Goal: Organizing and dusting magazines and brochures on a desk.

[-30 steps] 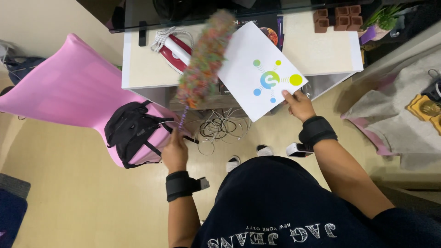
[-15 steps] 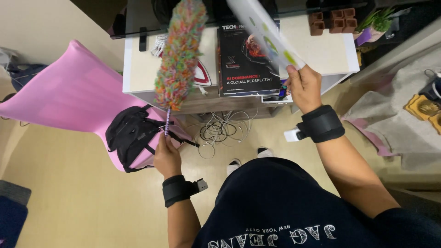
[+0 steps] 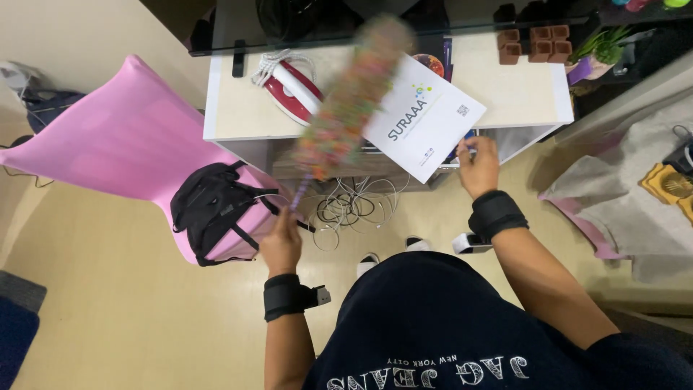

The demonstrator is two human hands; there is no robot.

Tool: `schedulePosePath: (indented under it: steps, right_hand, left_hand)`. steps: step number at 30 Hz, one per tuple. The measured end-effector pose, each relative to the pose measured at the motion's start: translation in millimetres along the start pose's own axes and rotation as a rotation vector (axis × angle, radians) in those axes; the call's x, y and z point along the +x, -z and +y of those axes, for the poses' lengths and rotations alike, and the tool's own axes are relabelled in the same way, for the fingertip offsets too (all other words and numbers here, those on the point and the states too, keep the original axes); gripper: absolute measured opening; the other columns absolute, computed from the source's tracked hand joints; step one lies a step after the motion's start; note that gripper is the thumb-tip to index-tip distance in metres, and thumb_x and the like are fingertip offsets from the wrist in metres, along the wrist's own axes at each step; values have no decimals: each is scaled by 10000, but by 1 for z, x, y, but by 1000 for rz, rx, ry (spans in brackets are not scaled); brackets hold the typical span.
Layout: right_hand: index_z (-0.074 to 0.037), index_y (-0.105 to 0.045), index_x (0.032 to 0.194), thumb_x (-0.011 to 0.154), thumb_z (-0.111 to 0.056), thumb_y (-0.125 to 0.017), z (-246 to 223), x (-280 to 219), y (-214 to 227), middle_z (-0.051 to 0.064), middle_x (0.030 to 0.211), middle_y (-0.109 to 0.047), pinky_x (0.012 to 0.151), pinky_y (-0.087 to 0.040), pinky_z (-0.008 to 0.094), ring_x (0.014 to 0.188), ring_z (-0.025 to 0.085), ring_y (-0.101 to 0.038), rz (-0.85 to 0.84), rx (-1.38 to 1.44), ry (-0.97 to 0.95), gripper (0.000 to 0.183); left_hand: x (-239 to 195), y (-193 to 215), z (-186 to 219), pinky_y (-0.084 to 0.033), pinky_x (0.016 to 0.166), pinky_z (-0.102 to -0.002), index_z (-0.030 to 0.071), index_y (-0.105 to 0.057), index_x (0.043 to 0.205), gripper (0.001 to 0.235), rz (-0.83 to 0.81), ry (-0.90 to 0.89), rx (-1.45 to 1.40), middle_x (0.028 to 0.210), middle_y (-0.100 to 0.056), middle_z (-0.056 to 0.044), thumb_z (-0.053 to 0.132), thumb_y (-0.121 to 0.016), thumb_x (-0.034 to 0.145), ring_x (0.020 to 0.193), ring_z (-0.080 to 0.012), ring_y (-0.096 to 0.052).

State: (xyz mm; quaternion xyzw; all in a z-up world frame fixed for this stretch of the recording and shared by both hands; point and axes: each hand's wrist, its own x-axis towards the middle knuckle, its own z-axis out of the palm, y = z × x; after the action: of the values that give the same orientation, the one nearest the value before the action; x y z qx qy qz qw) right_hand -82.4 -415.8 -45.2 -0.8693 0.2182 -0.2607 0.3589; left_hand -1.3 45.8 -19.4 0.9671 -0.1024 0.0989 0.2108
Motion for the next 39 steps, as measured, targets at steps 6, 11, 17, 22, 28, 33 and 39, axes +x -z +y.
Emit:
schedulePosePath:
  steps: [6,11,17,22,28,33,39]
  right_hand:
    - [56,-560,1259,1013,-306,-761,-9,6,-11,200,959,-709,631,-532,353,706,224,-660,-145,38,-407,482]
    - [84,-507,1299,991,-207,-708,6,14,-25,155,1035,-699,479,-504,298,605,153,-628,-190,359,-472,469]
    - [41,-463,1238,947,-55,-691,5,21,-25,135,980,-659,438,-447,286,570,146,-595,-155,564,-535,382]
    - [27,-480,1207,961,115,-495,159,0,-77,132,1041,-646,682,-542,241,832,100,-666,8,786,-363,262]
    - [-81,-347,1270,985,60,-570,34,-30,8,130,923,-601,408,-380,303,557,162,-568,39,830,-622,388]
    - [-127,-397,1464,1038,41,-560,46,-77,55,95,930,-630,463,-340,265,606,126,-526,199,814,-631,486]
    - [-164,-364,1481,1028,49,-549,53,-148,80,83,932,-633,482,-356,270,615,138,-533,307,810,-733,534]
  left_hand:
    - [4,3,19,-547,563,-458,220,-739,1213,277,-4,-332,-74,802,-716,-98,263,-695,943,625,-335,-686]
    - [12,1,-2,-539,553,-470,227,-739,1266,313,35,-88,22,778,-715,-124,251,-677,960,624,-347,-688]
    - [-1,36,-26,-550,614,-456,224,-768,1190,256,-47,-41,-94,784,-725,-140,334,-702,969,700,-342,-708]
    - [-17,64,-49,-564,620,-388,202,-800,1031,286,-312,-83,-220,813,-757,-89,437,-755,875,668,-265,-734]
    - [-31,71,-102,-573,648,-354,210,-822,974,355,-389,44,-136,781,-766,-77,531,-762,834,694,-231,-752]
    - [-9,78,-103,-570,685,-420,287,-821,999,374,-565,-40,130,766,-772,-76,606,-691,855,763,-291,-742]
    - [12,9,-84,-566,680,-496,255,-802,1018,329,-568,-158,113,862,-758,-121,534,-663,914,783,-382,-721]
